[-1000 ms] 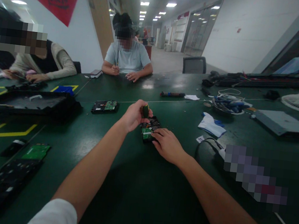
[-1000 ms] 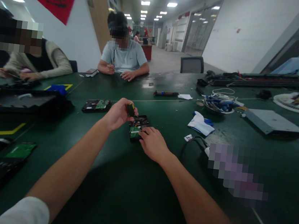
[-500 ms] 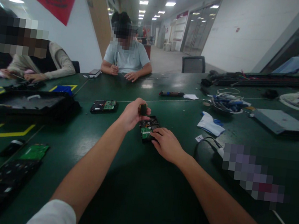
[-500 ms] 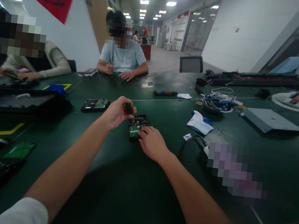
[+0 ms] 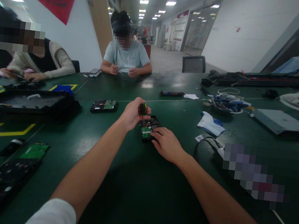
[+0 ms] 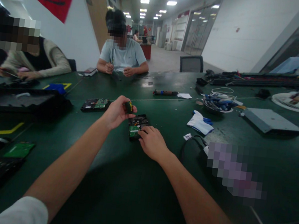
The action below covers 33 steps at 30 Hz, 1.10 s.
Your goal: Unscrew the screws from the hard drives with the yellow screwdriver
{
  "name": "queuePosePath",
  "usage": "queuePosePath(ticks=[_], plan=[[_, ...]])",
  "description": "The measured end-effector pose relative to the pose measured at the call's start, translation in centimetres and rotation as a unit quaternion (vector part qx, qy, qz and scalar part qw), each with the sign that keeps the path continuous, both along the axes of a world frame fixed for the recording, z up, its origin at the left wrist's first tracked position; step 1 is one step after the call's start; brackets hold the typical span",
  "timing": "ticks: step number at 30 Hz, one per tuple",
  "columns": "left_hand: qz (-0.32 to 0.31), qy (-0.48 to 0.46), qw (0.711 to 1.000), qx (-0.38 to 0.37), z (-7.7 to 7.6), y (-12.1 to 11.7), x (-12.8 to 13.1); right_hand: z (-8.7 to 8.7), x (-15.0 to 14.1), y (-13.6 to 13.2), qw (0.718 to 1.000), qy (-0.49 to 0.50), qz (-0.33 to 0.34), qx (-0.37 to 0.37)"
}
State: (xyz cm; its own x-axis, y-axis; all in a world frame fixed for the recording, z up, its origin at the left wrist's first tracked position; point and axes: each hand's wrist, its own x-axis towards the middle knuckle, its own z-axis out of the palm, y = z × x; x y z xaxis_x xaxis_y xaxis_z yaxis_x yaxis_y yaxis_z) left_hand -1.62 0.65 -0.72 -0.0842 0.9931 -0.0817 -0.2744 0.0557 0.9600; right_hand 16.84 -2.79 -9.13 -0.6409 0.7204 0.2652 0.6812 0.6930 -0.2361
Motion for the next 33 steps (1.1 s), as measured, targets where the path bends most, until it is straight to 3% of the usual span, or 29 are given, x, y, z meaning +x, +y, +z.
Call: queuePosePath(ticks=[5,8,11,13,18,21,25,28,31,33], plan=[[0.083,0.143,0.982,0.090,-0.2,-0.4,0.3,0.0,-0.1,0.0,1.000,-0.003,0.001,-0.004],[0.038,0.099,0.992,0.070,0.1,-0.6,0.3,0.1,-0.1,0.0,1.000,-0.005,0.000,-0.003],[-0.022,-0.020,0.999,-0.026,0.5,-0.4,0.1,0.1,-0.1,0.0,1.000,-0.006,0.001,0.003],[-0.011,-0.068,0.996,-0.060,0.6,-0.2,-0.1,0.1,-0.1,0.0,1.000,-0.006,-0.001,0.005],[0.077,0.058,0.995,0.038,0.4,-0.3,0.2,0.2,-0.1,-0.1,1.000,-0.004,-0.002,-0.003],[0.043,0.083,0.994,0.061,0.4,-0.7,0.6,0.1,-0.1,-0.1,1.000,-0.006,-0.003,-0.002],[-0.025,-0.008,1.000,0.002,0.3,-0.5,0.7,0.1,-0.2,0.1,1.000,-0.005,-0.002,0.004],[0.026,-0.036,0.999,-0.004,0.0,0.2,0.4,0.1,-0.2,0.1,1.000,-0.006,-0.004,0.002],[0.119,0.063,0.990,0.043,-0.4,0.5,-0.1,0.1,-0.1,0.0,1.000,-0.004,-0.003,0.002],[0.130,0.108,0.984,0.060,-0.4,0.5,-0.2,0.1,-0.1,0.0,1.000,-0.003,0.000,0.003]])
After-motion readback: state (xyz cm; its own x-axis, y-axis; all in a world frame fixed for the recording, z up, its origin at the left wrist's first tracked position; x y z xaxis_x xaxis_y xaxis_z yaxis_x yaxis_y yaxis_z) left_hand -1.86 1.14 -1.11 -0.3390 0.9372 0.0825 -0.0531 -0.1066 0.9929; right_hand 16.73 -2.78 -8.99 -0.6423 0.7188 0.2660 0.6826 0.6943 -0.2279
